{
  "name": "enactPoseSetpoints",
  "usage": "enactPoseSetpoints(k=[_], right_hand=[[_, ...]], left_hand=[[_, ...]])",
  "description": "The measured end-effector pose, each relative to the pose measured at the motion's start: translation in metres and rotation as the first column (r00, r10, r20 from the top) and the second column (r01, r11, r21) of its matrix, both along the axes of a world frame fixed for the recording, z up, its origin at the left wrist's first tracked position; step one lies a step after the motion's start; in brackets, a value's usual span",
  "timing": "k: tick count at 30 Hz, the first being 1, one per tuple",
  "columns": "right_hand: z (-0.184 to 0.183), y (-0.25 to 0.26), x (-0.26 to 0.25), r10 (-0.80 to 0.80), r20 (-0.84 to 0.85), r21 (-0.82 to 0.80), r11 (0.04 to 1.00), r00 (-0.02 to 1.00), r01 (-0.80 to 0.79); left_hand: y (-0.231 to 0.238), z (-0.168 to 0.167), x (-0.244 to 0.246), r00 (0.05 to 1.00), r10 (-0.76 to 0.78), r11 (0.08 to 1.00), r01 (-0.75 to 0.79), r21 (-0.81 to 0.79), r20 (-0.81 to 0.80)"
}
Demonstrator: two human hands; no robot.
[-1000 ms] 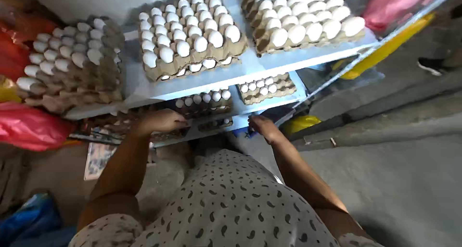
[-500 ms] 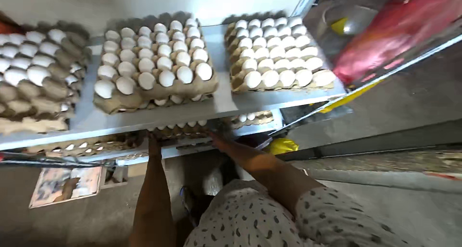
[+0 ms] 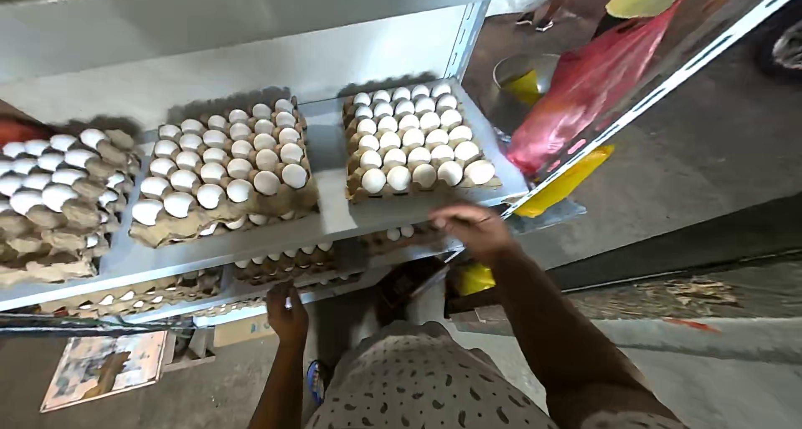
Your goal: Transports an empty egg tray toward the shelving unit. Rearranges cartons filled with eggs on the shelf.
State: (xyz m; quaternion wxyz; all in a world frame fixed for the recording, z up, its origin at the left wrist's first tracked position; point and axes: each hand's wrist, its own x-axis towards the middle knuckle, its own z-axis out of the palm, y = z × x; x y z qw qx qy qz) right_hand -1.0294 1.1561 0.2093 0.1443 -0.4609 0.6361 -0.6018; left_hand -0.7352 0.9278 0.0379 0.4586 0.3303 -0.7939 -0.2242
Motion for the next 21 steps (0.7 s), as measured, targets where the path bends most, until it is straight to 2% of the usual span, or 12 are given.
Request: enactPoseSetpoints(k=[1,3,4,7,10,13,15,18,21], right_hand=[[0.000,0.006,-0.016,-0.164,-0.140,-0.098,0.984,0.976,0.151],[-0.004,0.010,-0.035,-0.445,-0.377,-0.166,0.895,0.812,0.413],[-0.011,0.008,-0.038,-0.528,-0.448,-0.196,0.845,0.721,0.497],[-0.048,-0.005,-0.039,-0.621,-0.621,-0.283,0.746,0.478,0.602],[-0.078,-0.023,-0.036,-0.656,-0.686,-0.376,0.690,0.315,0.619],[-0.084,-0.033,-0.035,-0.705,-0.656,-0.429,0.643,0.270,0.635],[-0.084,-0.036,-0.036,-0.724,-0.640,-0.455,0.626,0.257,0.633],[-0.086,-0.037,-0.042,-0.741,-0.629,-0.509,0.622,0.237,0.595],[-0.094,-0.039,-0.047,-0.748,-0.619,-0.547,0.628,0.238,0.553]], left_hand=[[0.008,0.018,-0.015,0.990,-0.142,0.981,0.137,-0.135,-0.024],[0.012,0.068,-0.049,0.926,-0.376,0.873,0.360,-0.330,0.015],[0.012,0.095,-0.068,0.899,-0.435,0.822,0.419,-0.385,0.051],[0.009,0.162,-0.122,0.840,-0.479,0.740,0.543,-0.397,0.256],[0.005,0.195,-0.182,0.751,-0.454,0.638,0.650,-0.413,0.479],[0.003,0.208,-0.222,0.586,-0.432,0.605,0.752,-0.261,0.685],[0.000,0.215,-0.236,0.469,-0.455,0.599,0.790,-0.130,0.757],[-0.002,0.226,-0.244,0.380,-0.500,0.595,0.804,-0.011,0.778],[0.002,0.236,-0.250,0.299,-0.443,0.584,0.811,0.019,0.845]])
